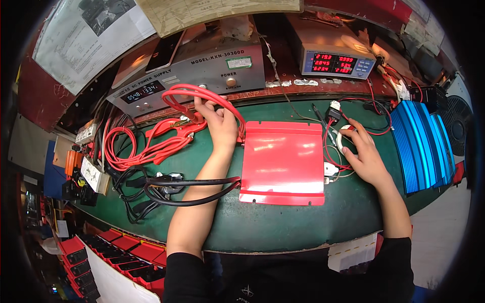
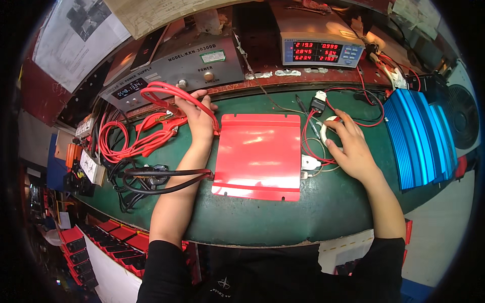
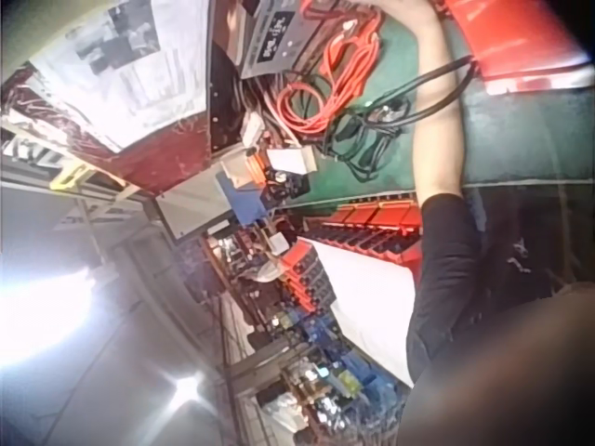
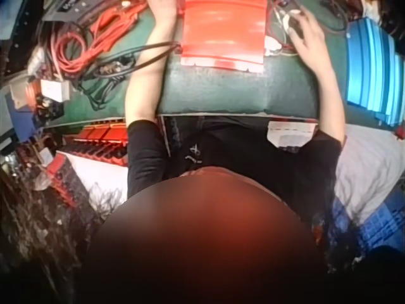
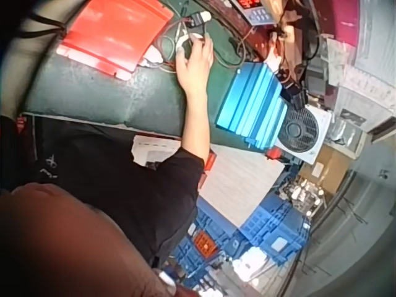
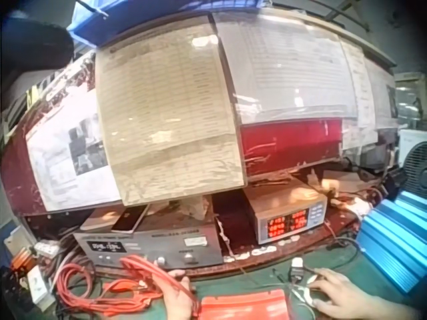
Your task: Connecting an electronic device to a testing station, monitoring digital displays for readings, and sorting the device.
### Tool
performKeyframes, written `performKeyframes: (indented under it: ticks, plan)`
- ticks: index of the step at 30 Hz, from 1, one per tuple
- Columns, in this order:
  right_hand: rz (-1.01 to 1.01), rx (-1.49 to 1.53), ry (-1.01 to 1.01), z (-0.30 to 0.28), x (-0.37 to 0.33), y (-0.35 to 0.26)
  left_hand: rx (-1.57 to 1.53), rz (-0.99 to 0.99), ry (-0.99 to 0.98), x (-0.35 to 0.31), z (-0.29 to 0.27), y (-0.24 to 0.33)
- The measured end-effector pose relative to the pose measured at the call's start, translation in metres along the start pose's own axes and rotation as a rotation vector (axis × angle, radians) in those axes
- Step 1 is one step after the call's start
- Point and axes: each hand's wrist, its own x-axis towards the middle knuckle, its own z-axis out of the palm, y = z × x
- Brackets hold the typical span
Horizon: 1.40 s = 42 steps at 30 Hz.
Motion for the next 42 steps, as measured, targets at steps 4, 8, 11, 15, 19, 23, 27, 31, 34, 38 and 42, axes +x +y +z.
performKeyframes:
  ticks: [4, 8, 11, 15, 19, 23, 27, 31, 34, 38, 42]
  plan:
    - [0.004, 0.007, 0.000, -0.0006, 0.0000, -0.0013, 0.003, -0.003, -0.005, -0.0004, -0.0011, 0.0010]
    - [0.008, 0.020, -0.008, 0.0010, 0.0005, -0.0003, 0.004, -0.002, 0.000, -0.0009, 0.0004, 0.0014]
    - [0.005, 0.007, -0.002, -0.0015, 0.0000, -0.0017, 0.021, -0.009, -0.007, -0.0002, -0.0007, 0.0018]
    - [0.005, 0.016, 0.001, -0.0010, 0.0001, -0.0016, 0.017, 0.007, -0.009, 0.0006, -0.0011, 0.0016]
    - [0.009, 0.013, -0.001, 0.0008, 0.0005, -0.0001, 0.007, 0.003, -0.006, 0.0014, -0.0010, 0.0004]
    - [0.005, 0.004, 0.000, -0.0003, 0.0005, -0.0008, 0.002, 0.011, -0.006, 0.0011, -0.0005, 0.0001]
    - [0.007, 0.012, -0.001, 0.0002, 0.0008, -0.0010, 0.010, -0.006, -0.007, 0.0011, -0.0016, 0.0005]
    - [0.010, 0.010, 0.000, -0.0004, 0.0000, -0.0003, 0.010, -0.002, -0.002, 0.0017, -0.0003, -0.0001]
    - [0.010, 0.003, 0.007, 0.0008, -0.0006, -0.0008, 0.009, 0.013, 0.000, 0.0006, -0.0005, -0.0010]
    - [0.003, 0.004, 0.007, 0.0019, -0.0003, 0.0008, 0.024, 0.007, 0.005, 0.0008, -0.0003, -0.0018]
    - [0.000, -0.004, 0.006, 0.0000, -0.0002, -0.0010, 0.013, 0.026, 0.002, 0.0016, -0.0012, -0.0045]
